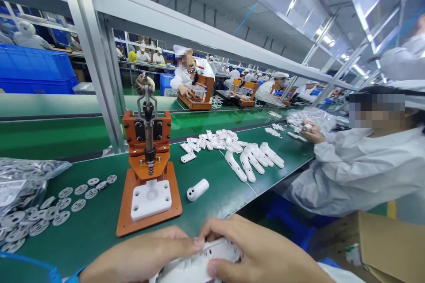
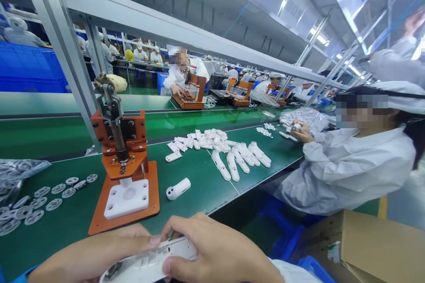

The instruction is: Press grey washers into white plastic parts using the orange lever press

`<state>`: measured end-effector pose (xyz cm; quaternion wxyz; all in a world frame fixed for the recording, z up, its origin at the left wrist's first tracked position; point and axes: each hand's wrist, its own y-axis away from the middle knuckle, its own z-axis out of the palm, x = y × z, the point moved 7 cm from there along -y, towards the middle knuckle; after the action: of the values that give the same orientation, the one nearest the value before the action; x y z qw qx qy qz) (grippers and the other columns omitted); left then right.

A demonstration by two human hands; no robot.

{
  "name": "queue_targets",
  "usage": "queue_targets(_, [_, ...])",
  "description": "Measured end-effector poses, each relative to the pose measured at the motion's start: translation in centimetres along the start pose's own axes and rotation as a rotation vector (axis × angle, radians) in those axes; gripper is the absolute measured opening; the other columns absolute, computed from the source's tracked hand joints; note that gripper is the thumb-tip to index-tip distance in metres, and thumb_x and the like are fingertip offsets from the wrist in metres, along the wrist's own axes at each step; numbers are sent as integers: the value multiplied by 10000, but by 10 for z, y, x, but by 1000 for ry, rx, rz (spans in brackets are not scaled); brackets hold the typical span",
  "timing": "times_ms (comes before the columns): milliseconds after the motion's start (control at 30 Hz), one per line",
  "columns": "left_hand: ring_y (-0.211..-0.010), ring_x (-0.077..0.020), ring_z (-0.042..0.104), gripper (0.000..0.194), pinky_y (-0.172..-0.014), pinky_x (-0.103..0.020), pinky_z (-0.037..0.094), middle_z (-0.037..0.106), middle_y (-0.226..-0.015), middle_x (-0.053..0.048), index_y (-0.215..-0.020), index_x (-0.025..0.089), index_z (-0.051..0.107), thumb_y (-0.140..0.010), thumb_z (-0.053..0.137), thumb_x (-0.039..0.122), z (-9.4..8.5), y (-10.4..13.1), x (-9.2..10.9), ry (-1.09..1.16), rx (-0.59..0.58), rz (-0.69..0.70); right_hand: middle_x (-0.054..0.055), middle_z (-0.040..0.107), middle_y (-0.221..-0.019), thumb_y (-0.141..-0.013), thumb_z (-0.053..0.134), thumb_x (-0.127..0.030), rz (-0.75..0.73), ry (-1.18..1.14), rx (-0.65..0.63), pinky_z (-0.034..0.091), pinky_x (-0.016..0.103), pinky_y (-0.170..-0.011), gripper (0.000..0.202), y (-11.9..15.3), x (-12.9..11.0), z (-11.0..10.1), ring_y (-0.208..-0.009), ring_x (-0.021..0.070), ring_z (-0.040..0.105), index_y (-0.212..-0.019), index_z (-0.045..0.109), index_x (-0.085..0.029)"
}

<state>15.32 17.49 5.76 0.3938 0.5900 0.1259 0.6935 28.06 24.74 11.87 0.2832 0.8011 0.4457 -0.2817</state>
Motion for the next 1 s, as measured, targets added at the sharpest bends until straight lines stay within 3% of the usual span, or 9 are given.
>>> queue_targets(67, [-373,-98,456,578,-340,-180,235,603,-614,21,-942,223,541,-867,457,789,-7,-8,8,-124,93,65,24,708,-994,-870,691,-442,-7,-30,-16,467,264,-770,331,-1,12,-3,-871,185,624,-1125,659,-234])
queue_targets(133, [-600,-160,592,600,-532,-240,435,630,-748,-10,-950,227,559,-921,319,776,-20,-10,27,-355,302,253,9,681,-923,-910,639,-453,22,-148,25,469,233,-650,317,-2,33,-11,-704,138,597,-1119,628,-215])
queue_targets(233, [-948,-233,597,445,-852,-369,468,626,-1012,-50,-1058,242,581,-1008,311,593,-32,-6,54,-771,636,540,46,685,-1068,-1011,477,-428,145,-26,316,524,264,-723,361,-6,86,-35,-788,162,646,-1293,579,-227])
queue_targets(333, [-1078,-264,550,292,-940,-423,447,589,-1180,-86,-1190,216,575,-1019,386,360,-30,-24,61,-1048,682,592,123,648,-1253,-1040,307,-215,406,456,614,521,340,-911,477,-18,138,-53,-1075,238,651,-1488,469,-196])
queue_targets(467, [-1177,-321,535,356,-986,-471,465,584,-1278,-127,-1320,166,558,-993,450,258,-28,-65,68,-1322,721,499,242,555,-1386,-862,264,50,597,681,712,521,439,-901,700,-54,176,-46,-1113,331,628,-1540,390,-70])
queue_targets(600, [-1207,-414,538,425,-1003,-570,449,603,-1283,-210,-1350,74,561,-947,515,201,-35,-97,78,-1417,794,429,229,564,-1382,-829,340,55,597,783,787,503,460,-916,696,-73,184,-46,-1084,334,621,-1498,465,-91])
queue_targets(800, [-1168,-399,591,354,-979,-562,485,625,-1265,-215,-1219,71,651,-911,481,108,-46,-114,80,-1430,810,388,274,619,-1214,-876,397,-13,551,791,867,469,552,-935,549,-70,192,-73,-1143,399,579,-1407,537,-26])
queue_targets(867, [-1171,-393,598,366,-980,-553,494,624,-1271,-214,-1222,69,650,-910,461,105,-46,-113,78,-1410,797,383,269,595,-1287,-892,402,-28,448,761,833,471,538,-969,534,-82,184,-79,-1175,377,571,-1410,534,-30])
queue_targets(1000, [-1238,-346,575,394,-1027,-482,482,599,-1336,-174,-1288,135,619,-947,436,207,-37,-92,74,-1344,738,409,121,595,-1400,-964,469,-128,112,687,652,447,351,-1083,518,-129,141,-70,-1255,228,549,-1479,490,-173])
